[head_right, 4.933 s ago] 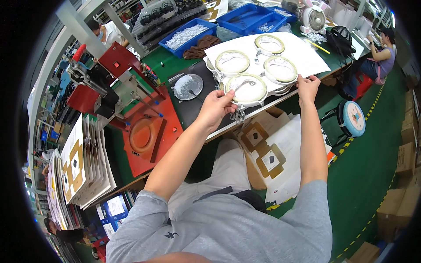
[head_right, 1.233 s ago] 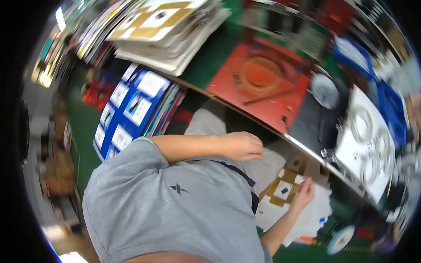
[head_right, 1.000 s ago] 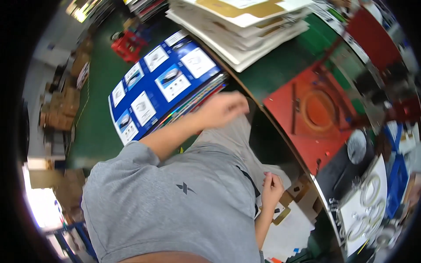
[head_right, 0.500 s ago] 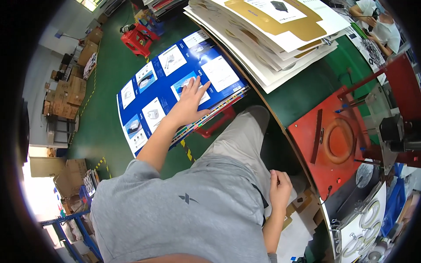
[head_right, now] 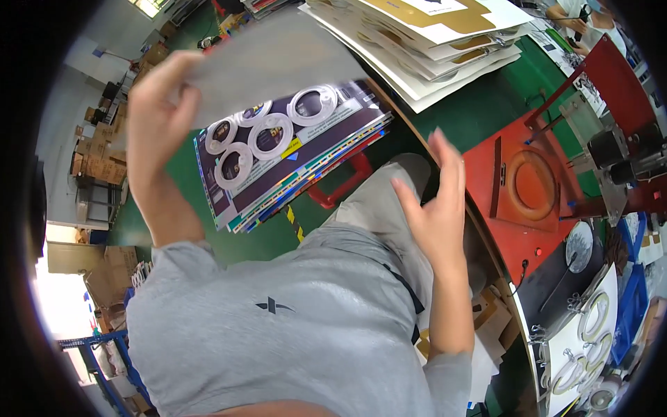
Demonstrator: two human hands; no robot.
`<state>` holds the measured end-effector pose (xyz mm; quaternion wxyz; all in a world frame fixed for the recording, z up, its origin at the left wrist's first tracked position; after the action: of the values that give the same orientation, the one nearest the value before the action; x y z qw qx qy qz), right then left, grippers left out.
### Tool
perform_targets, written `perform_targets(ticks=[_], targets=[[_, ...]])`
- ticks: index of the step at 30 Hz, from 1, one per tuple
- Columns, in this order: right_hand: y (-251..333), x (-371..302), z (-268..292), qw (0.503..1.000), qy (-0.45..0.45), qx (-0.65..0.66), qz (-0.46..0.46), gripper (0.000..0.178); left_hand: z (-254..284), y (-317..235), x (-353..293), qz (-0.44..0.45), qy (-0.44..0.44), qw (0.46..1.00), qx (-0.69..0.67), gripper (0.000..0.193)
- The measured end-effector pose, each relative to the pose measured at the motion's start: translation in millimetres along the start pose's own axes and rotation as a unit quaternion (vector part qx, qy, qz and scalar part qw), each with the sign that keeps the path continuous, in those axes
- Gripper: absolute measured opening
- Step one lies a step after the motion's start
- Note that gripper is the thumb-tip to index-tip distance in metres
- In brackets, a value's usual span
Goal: The person assembles circular electronic components by applying adhesive with a brush, then pressing the components together with a press machine.
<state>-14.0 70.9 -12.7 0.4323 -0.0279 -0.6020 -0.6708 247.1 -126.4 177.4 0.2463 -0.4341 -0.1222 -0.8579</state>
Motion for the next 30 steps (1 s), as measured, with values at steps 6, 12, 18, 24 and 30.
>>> perform_targets(ticks=[6, 12, 18, 24, 30], targets=[[77.1, 50.1, 11.6, 0.988, 0.032, 0.15, -0.016, 0.055, 38.1, -66.0, 46.6, -0.023, 0.009, 0.991, -0.13, 0.023], [29.5, 5.6, 118.6, 0.978, -0.109, 0.105, -0.14, 0.02, -30.3, -49.6, 64.5, -0.163, -0.196, 0.944, -0.209, 0.051], [-239.7, -205.3, 445.2, 0.951, -0.152, 0.089, -0.252, 0.044, -90.0, 11.9, -20.6, 0.096, -0.268, 0.945, -0.16, 0.032], [-143.4, -500.9, 570.1, 0.835, -0.381, 0.111, -0.381, 0.051, -251.4, 54.0, -145.1, 0.187, 0.164, 0.958, -0.142, 0.053], [66.4, -681.6, 396.3, 0.567, -0.672, 0.122, -0.46, 0.059, -244.8, 53.7, -168.6, 0.066, 0.215, 0.971, -0.077, 0.061]])
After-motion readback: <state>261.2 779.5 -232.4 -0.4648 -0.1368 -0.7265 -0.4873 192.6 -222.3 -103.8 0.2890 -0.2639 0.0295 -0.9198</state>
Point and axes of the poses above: each hand's wrist, its own x-axis towards the middle knuckle, its own z-axis out of the back of the hand, y = z × x, the point moved 4 cm from there along x, towards the middle knuckle, and after that the axes turned 15 degrees about -y, right-handed, at the moved point
